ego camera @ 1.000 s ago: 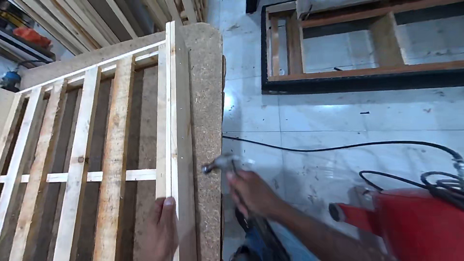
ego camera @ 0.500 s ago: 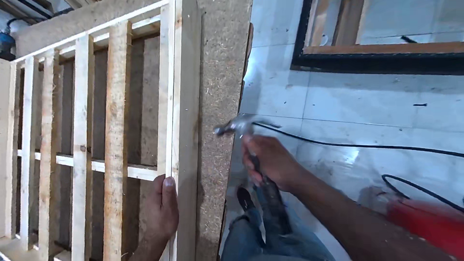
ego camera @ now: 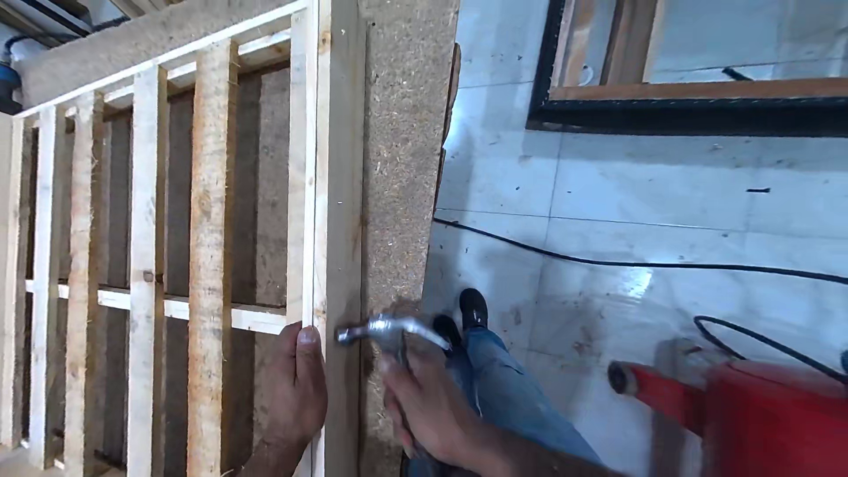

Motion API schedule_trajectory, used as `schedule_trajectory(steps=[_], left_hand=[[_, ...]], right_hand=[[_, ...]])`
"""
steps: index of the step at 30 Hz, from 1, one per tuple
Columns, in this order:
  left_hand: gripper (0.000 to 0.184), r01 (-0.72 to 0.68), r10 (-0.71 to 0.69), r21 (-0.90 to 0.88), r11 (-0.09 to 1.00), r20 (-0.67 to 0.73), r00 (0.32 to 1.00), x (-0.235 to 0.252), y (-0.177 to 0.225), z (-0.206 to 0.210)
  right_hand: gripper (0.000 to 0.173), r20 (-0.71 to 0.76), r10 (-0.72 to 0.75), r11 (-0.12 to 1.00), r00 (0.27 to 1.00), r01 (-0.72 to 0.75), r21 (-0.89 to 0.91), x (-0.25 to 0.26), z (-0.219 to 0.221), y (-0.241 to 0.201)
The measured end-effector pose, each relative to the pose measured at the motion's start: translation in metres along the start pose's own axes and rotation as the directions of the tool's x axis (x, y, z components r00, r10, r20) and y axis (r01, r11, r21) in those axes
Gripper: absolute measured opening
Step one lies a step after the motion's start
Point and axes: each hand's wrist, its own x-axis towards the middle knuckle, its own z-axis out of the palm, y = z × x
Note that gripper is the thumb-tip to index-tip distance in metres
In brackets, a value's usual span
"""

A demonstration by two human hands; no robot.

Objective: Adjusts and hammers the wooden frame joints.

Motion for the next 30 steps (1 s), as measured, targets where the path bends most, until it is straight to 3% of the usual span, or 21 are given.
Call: schedule_trajectory(steps=[2, 4, 6, 7, 8, 9, 10, 12, 13, 16, 17, 19, 21, 23, 28, 30], left_hand=[[0.05, 0.005, -0.006, 0.018, 1.0, 0.011, 1.0, 0.001, -0.001, -0.001], [0.052, 0.03, -0.03, 0.041, 0.999, 0.006, 1.0, 0.0, -0.001, -0.002], [0.051, 0.04, -0.04, 0.049, 0.998, 0.007, 0.999, -0.002, 0.0, -0.002], [0.049, 0.034, -0.034, 0.043, 0.999, 0.003, 0.999, -0.002, 0.0, -0.002], [0.049, 0.031, -0.031, 0.04, 0.999, 0.001, 1.0, -0.001, 0.001, -0.002], [0.048, 0.025, -0.026, 0.034, 0.999, 0.004, 1.0, 0.0, 0.001, -0.001], [0.047, 0.019, -0.019, 0.029, 0.999, 0.005, 1.0, 0.0, 0.001, -0.001], [0.044, 0.011, -0.011, 0.03, 1.0, 0.006, 1.0, -0.001, 0.001, -0.002], [0.044, 0.006, -0.007, 0.034, 0.999, 0.011, 1.0, 0.0, 0.002, -0.002], [0.046, 0.002, -0.002, 0.057, 0.998, 0.009, 1.0, -0.001, 0.003, -0.002], [0.048, -0.016, 0.016, 0.058, 0.998, 0.016, 1.0, -0.002, 0.003, -0.002], [0.048, -0.037, 0.036, 0.062, 0.997, 0.012, 0.999, -0.001, 0.005, -0.001], [0.049, -0.038, 0.038, 0.063, 0.997, 0.011, 0.999, -0.001, 0.005, -0.002], [0.051, -0.039, 0.038, 0.055, 0.998, 0.016, 0.999, 0.0, 0.005, -0.003], [0.057, -0.053, 0.053, 0.038, 0.998, 0.012, 0.999, -0.001, 0.006, -0.001], [0.058, -0.066, 0.066, 0.037, 0.997, -0.002, 0.998, -0.001, 0.004, -0.001]], right_hand=[[0.046, 0.037, 0.021, 0.997, 0.999, -0.019, -0.074, -0.009, -0.007, 0.016], [0.045, -0.207, -0.088, 0.993, 0.974, 0.103, 0.063, -0.007, -0.019, 0.015], [0.051, -0.525, -0.118, 0.905, 0.843, 0.309, 0.292, 0.004, -0.006, 0.006], [0.054, -0.598, -0.122, 0.851, 0.792, 0.394, 0.347, 0.009, 0.008, 0.003], [0.054, -0.59, -0.149, 0.837, 0.793, 0.419, 0.353, 0.01, 0.027, 0.005], [0.053, -0.504, -0.18, 0.863, 0.845, 0.382, 0.332, 0.008, 0.047, 0.013], [0.051, -0.382, -0.154, 0.901, 0.911, 0.288, 0.323, 0.004, 0.064, 0.023], [0.046, -0.238, -0.096, 0.931, 0.967, 0.171, 0.323, -0.005, 0.069, 0.033], [0.045, -0.263, -0.097, 0.927, 0.96, 0.183, 0.327, -0.006, 0.06, 0.03], [0.041, -0.516, -0.159, 0.835, 0.842, 0.394, 0.385, 0.005, 0.055, 0.018], [0.04, -0.502, -0.166, 0.851, 0.849, 0.38, 0.362, 0.007, 0.06, 0.019], [0.041, -0.289, -0.12, 0.954, 0.95, 0.192, 0.232, 0.006, 0.061, 0.023], [0.045, -0.127, -0.047, 0.996, 0.991, 0.056, 0.073, 0.001, 0.037, 0.013], [0.047, -0.121, -0.064, 0.998, 0.991, 0.061, -0.031, 0.006, -0.003, -0.004], [0.054, -0.324, -0.106, 0.973, 0.94, 0.164, 0.16, 0.047, -0.068, -0.07], [0.053, -0.216, -0.122, 0.987, 0.969, 0.141, 0.075, 0.057, -0.063, -0.075]])
